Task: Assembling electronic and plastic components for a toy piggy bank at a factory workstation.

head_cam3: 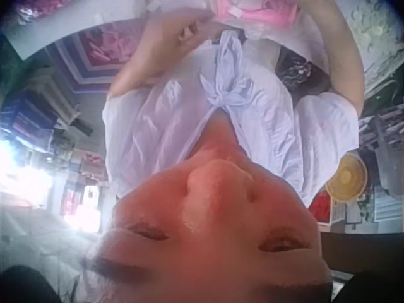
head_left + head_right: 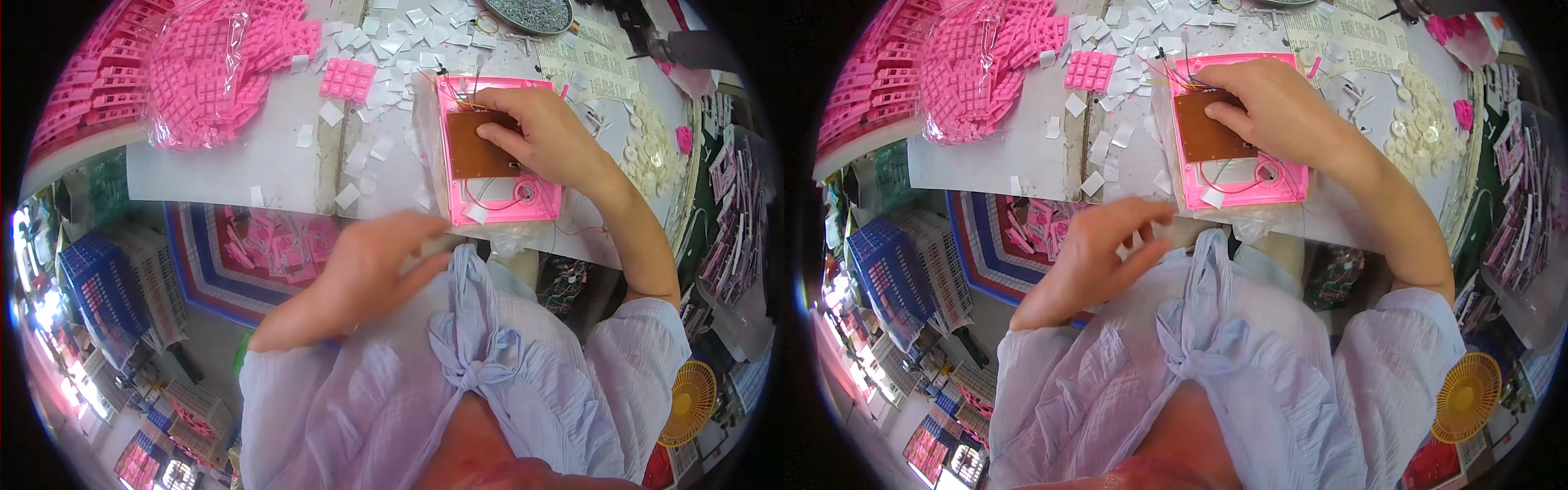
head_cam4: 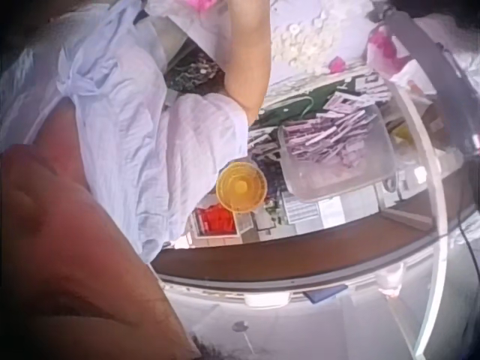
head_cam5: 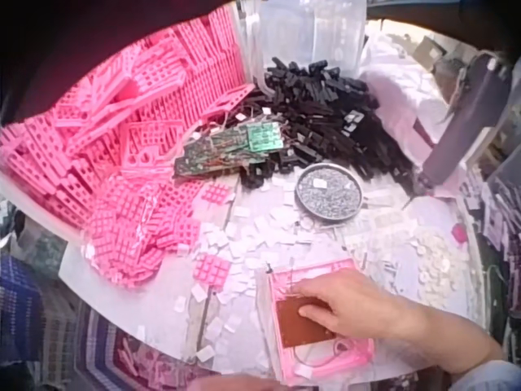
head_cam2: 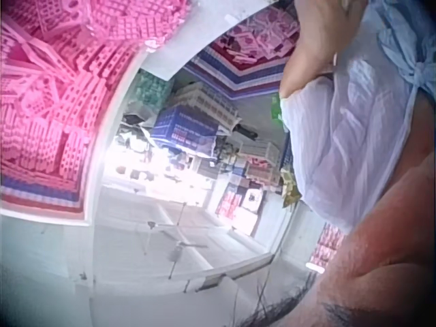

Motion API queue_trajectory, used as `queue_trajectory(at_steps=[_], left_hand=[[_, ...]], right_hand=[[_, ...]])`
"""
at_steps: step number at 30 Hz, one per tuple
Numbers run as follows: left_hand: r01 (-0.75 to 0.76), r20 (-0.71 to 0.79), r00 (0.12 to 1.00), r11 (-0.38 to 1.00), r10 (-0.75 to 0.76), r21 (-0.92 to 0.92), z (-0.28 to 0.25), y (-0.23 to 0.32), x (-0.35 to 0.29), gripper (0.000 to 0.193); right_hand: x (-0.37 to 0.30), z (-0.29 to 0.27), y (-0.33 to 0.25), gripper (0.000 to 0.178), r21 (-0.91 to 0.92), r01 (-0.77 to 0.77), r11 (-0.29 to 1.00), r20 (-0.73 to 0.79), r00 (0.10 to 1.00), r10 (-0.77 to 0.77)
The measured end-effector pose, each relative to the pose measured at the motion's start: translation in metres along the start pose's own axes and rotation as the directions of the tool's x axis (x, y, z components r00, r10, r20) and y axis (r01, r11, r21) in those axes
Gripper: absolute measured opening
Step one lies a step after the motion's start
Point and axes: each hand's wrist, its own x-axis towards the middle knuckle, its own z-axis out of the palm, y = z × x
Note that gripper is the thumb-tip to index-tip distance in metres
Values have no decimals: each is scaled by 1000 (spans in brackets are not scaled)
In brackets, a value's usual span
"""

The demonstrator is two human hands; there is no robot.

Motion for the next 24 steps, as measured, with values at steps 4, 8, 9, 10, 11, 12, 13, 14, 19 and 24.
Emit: queue_trajectory(at_steps=[4,8,9,10,11,12,13,14,19,24], left_hand=[[-302,-287,854,863,433,404,7,-9,45,50],[-260,-58,908,666,415,699,12,-14,54,61],[-257,-52,911,661,409,705,13,-14,53,63],[-252,-46,915,656,402,711,13,-14,53,65],[-255,-51,914,667,403,700,13,-15,55,66],[-257,-55,915,681,400,685,15,-15,56,66],[-257,-61,916,696,397,670,16,-15,56,67],[-258,-56,917,695,394,672,16,-13,57,66],[-260,-49,918,691,394,674,12,-11,61,62],[-316,90,931,661,353,680,-9,-2,69,48]], right_hand=[[2,-1,-15,36,-174,-10,985,27,1000,15],[-8,0,-36,38,-368,-96,925,-214,977,16],[-12,1,-35,39,-355,-78,932,-281,959,-27],[-17,1,-34,40,-342,-56,938,-346,936,-70],[-25,5,-30,42,-405,22,914,-236,963,-128],[-38,13,-25,44,-453,105,885,-115,978,-175],[-47,20,-24,46,-489,192,851,9,977,-215],[-53,24,-30,48,-486,153,861,-3,984,-176],[-47,8,-25,44,-339,201,919,40,979,-200],[-49,-107,21,13,-25,311,950,-928,346,-138]])
